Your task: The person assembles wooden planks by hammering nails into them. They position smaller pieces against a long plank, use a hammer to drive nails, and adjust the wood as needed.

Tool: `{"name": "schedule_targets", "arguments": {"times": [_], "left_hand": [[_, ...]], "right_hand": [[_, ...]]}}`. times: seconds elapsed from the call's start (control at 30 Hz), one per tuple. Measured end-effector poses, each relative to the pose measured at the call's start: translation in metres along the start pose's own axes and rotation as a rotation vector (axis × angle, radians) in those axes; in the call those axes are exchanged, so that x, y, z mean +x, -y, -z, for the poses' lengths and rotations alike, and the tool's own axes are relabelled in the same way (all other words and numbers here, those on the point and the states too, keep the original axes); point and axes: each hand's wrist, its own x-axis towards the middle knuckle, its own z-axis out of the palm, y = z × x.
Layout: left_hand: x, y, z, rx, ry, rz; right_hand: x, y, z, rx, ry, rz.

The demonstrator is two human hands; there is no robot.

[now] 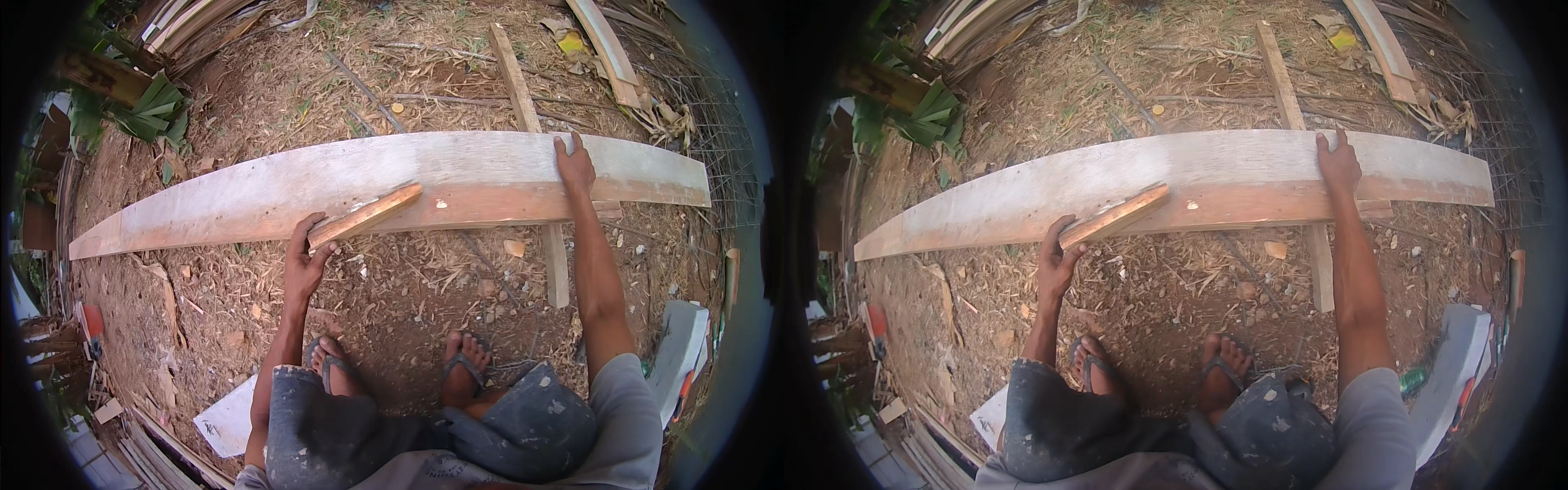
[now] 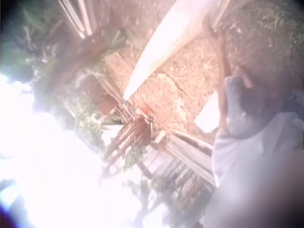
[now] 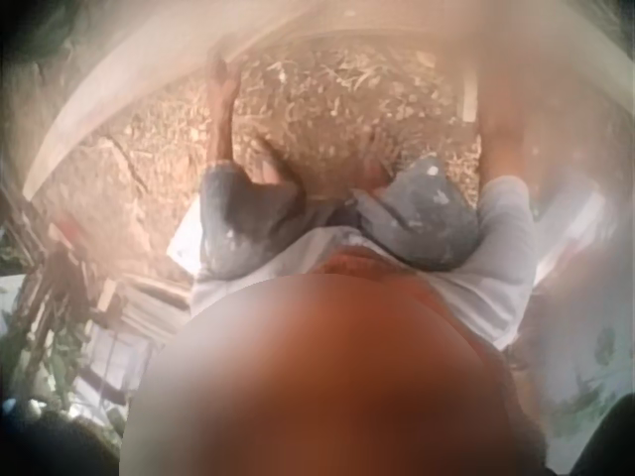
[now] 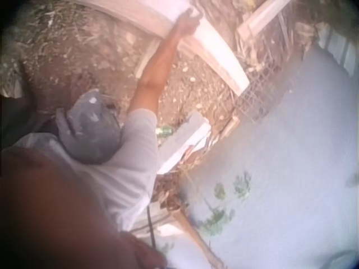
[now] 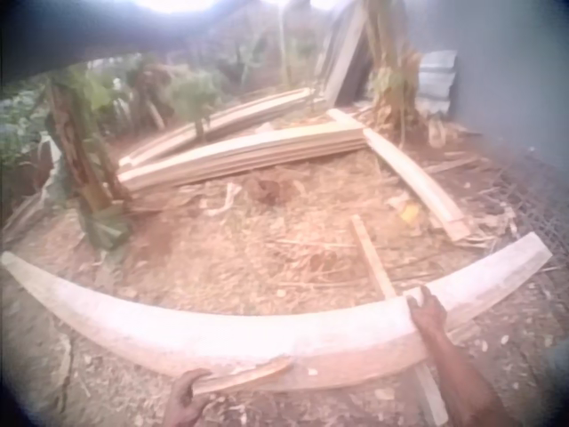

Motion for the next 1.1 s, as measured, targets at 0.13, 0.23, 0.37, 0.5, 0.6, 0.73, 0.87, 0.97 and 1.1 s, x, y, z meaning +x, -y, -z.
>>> {"name": "schedule_targets", "arguments": {"times": [0.13,0.23,0.37,0.5,0.6,0.73,0.87,0.97,1.1], "left_hand": [[0.004,0.0,0.005,0.205,0.001,-0.02],[0.008,0.0,0.007,0.295,-0.02,-0.104],[0.011,0.0,0.007,0.341,-0.038,-0.199],[0.01,-0.007,0.005,0.374,-0.047,-0.217],[0.009,-0.013,0.005,0.397,-0.044,-0.178],[0.01,-0.015,0.005,0.421,-0.04,-0.185],[0.014,-0.011,0.005,0.402,-0.044,-0.171],[0.019,-0.011,0.004,0.477,0.012,-0.081],[0.035,-0.021,0.009,0.655,0.134,-0.08]], "right_hand": [[0.001,0.0,-0.002,-0.015,-0.005,-0.009],[0.001,0.001,-0.002,-0.022,0.006,-0.007],[0.0,0.003,0.002,-0.035,0.028,-0.002],[-0.002,0.005,0.004,-0.032,0.028,0.002],[-0.002,0.004,0.003,-0.025,0.031,-0.002],[0.0,0.0,0.0,-0.013,0.007,0.01],[0.0,-0.001,-0.001,-0.004,0.008,0.026],[-0.002,0.001,0.002,0.016,0.009,0.02],[-0.006,0.002,0.005,0.034,-0.004,0.023]]}}
